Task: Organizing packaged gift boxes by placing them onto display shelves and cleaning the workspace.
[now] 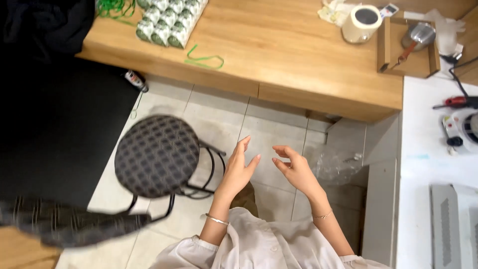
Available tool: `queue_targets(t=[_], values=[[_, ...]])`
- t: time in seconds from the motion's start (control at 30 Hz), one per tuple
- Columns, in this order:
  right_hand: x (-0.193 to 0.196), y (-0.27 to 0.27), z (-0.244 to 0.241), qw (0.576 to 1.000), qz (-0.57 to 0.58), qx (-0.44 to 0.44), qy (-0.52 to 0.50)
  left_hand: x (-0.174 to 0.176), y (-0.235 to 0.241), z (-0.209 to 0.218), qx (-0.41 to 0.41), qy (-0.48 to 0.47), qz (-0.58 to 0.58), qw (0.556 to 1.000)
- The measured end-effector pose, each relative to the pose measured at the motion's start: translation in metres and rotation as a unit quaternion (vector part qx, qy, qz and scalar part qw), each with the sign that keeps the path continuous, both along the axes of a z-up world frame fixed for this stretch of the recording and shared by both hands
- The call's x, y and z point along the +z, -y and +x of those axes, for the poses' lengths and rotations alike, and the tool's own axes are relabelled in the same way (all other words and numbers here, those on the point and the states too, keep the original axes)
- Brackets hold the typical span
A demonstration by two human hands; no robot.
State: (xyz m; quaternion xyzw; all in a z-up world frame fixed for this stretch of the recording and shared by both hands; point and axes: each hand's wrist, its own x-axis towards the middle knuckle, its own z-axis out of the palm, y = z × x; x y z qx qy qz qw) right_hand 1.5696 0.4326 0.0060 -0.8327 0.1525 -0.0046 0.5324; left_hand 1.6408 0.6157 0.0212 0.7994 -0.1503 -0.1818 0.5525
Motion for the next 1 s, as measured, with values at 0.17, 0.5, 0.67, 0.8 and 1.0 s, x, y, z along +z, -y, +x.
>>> queue_targets(t=[0.17,0.5,0.67,0.8,1.0], values=[[0.019,0.032,0.105,0.999,-0.006,-0.024,0.042,0.006,0.029,0.117,-0.072,0.051,0.048,0.995],[0.009,0.101,0.248,0.999,0.014,-0.045,-0.006,-0.032,0.080,0.266,-0.090,0.096,0.052,0.990],[-0.013,0.152,0.331,0.999,0.047,0.011,-0.005,-0.028,0.113,0.316,-0.033,0.089,0.057,0.994],[-0.038,0.199,0.404,0.998,0.051,0.036,-0.008,-0.040,0.150,0.362,0.027,0.066,0.039,0.997],[-0.116,0.280,0.546,0.997,0.008,0.019,0.074,-0.036,0.189,0.403,0.065,0.092,0.041,0.993]])
